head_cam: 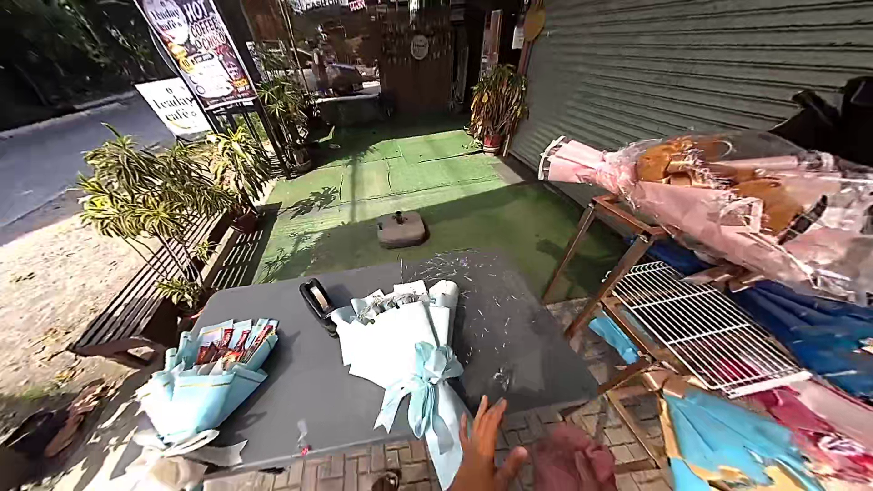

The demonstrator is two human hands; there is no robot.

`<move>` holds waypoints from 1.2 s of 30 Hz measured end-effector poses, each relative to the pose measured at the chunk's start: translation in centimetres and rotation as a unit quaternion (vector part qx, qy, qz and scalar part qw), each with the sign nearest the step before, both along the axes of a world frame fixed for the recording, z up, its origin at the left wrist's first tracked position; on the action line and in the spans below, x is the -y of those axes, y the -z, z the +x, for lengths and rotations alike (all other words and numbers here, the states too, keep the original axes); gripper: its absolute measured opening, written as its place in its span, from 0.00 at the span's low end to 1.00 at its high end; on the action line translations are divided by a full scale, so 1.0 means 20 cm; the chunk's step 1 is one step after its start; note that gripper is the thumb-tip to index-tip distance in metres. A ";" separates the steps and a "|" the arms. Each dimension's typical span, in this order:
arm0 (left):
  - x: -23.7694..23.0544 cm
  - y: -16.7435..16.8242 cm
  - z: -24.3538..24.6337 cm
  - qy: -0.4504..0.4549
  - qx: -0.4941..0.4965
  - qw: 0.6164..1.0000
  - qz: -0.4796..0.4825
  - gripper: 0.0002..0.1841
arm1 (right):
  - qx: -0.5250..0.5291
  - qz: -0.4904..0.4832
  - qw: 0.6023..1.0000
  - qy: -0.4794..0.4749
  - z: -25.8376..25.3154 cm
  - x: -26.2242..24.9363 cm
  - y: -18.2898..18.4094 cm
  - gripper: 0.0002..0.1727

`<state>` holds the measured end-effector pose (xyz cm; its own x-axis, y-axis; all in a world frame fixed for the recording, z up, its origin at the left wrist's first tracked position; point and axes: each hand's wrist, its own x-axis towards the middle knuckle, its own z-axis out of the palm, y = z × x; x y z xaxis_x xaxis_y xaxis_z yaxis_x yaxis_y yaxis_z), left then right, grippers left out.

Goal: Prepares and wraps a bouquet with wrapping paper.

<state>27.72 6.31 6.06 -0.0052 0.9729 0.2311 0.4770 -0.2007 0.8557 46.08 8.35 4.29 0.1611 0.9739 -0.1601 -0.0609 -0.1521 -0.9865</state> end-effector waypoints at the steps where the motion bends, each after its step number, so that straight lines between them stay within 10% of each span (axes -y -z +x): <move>1: 0.04 0.01 0.13 0.007 0.013 1.000 0.020 0.34 | -0.049 -0.015 0.998 -0.030 -0.06 0.02 -0.08 0.30; 6: 0.14 -0.04 0.38 -0.039 -0.044 0.998 0.038 0.36 | -0.338 -0.133 0.926 -0.104 -0.16 0.04 -0.29 0.26; 15: 0.39 -0.18 0.43 -0.054 -0.059 0.997 -0.006 0.34 | -0.334 -0.212 0.908 -0.138 -0.03 0.02 -0.38 0.24; 20: 0.61 -0.18 0.39 -0.149 0.043 0.987 0.044 0.32 | -0.369 -0.068 0.908 -0.184 0.17 0.03 -0.57 0.41; 23: 0.68 -0.11 0.35 -0.212 0.129 0.968 0.018 0.29 | -0.382 0.046 0.912 -0.139 0.21 -0.05 -0.43 0.43; 27: 0.65 0.01 0.27 -0.215 0.217 0.951 -0.050 0.29 | -0.431 -0.035 0.902 -0.018 0.15 -0.11 -0.12 0.33; 31: 0.53 0.07 0.09 -0.173 0.153 0.969 -0.088 0.24 | -0.491 0.017 0.863 -0.115 0.20 -0.20 0.16 0.40; 36: 0.12 0.14 -0.11 -0.092 0.042 0.990 -0.101 0.20 | -0.373 -0.007 0.928 -0.026 0.21 -0.17 0.23 0.35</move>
